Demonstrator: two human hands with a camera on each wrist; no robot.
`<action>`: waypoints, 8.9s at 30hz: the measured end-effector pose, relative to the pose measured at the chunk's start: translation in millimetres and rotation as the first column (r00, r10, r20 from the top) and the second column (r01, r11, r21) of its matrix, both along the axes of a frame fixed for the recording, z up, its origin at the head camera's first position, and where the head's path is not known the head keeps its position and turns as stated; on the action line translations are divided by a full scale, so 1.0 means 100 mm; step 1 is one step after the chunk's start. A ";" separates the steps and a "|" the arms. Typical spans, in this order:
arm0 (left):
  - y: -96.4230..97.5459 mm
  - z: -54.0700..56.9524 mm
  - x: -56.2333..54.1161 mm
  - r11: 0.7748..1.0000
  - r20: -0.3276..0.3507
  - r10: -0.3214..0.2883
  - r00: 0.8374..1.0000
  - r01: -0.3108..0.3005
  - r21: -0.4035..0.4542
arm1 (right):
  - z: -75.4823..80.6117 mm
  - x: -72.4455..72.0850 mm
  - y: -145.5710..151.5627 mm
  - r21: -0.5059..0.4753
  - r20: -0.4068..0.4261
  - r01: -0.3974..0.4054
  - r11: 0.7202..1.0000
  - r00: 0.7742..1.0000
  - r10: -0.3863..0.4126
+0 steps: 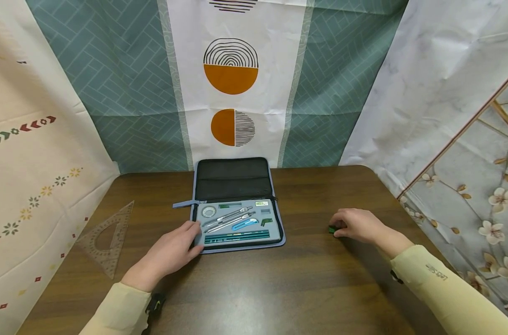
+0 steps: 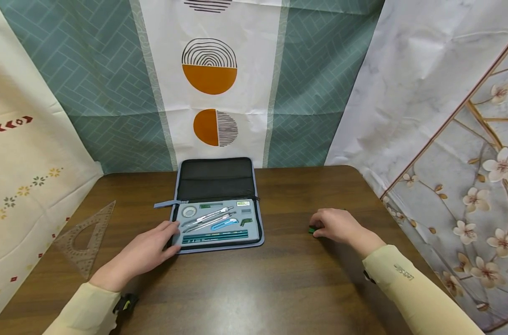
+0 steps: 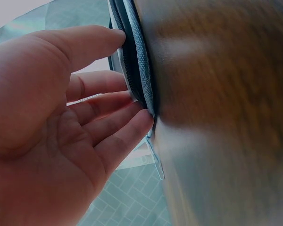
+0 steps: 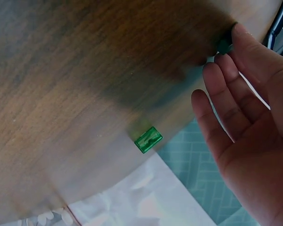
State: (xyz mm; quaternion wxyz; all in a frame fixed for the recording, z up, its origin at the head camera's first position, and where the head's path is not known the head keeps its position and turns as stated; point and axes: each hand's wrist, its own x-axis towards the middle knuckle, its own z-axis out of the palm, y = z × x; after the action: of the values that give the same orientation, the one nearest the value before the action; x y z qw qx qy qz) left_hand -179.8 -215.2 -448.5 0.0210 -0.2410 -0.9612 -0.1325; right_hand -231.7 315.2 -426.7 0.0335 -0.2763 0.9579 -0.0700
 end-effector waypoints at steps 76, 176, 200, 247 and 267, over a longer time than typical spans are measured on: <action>-0.02 -0.01 0.01 1.000 -0.014 0.001 1.000 -0.001 -0.004 | 0.22 -0.35 -1.08 -0.035 -0.163 -0.212 0.977 0.965 0.204; -0.01 -0.01 0.01 0.999 0.005 0.033 0.999 -0.033 -0.013 | -0.03 -0.87 -2.73 0.030 -0.116 -0.139 0.990 0.983 0.141; -0.01 0.00 0.02 1.000 -0.027 0.013 1.000 -0.013 -0.009 | -0.07 -0.86 -2.72 0.010 -0.133 -0.145 0.989 0.980 0.145; -0.02 -0.01 0.04 1.000 0.000 0.022 1.000 -0.022 -0.009 | 0.00 -0.57 -1.30 -0.059 -0.292 -0.137 0.989 0.950 0.114; -0.01 0.01 0.06 1.000 -0.037 0.011 0.999 -0.011 -0.006 | 0.08 -0.32 -0.25 -0.026 -0.345 -0.032 0.999 0.938 0.021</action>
State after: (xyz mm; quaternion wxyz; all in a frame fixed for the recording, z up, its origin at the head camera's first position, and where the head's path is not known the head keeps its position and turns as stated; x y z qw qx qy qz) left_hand -173.8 -216.0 -447.3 0.0386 -0.2381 -0.9624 -0.1249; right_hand -264.2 290.3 -418.6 -0.1380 -0.2975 0.9440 -0.0351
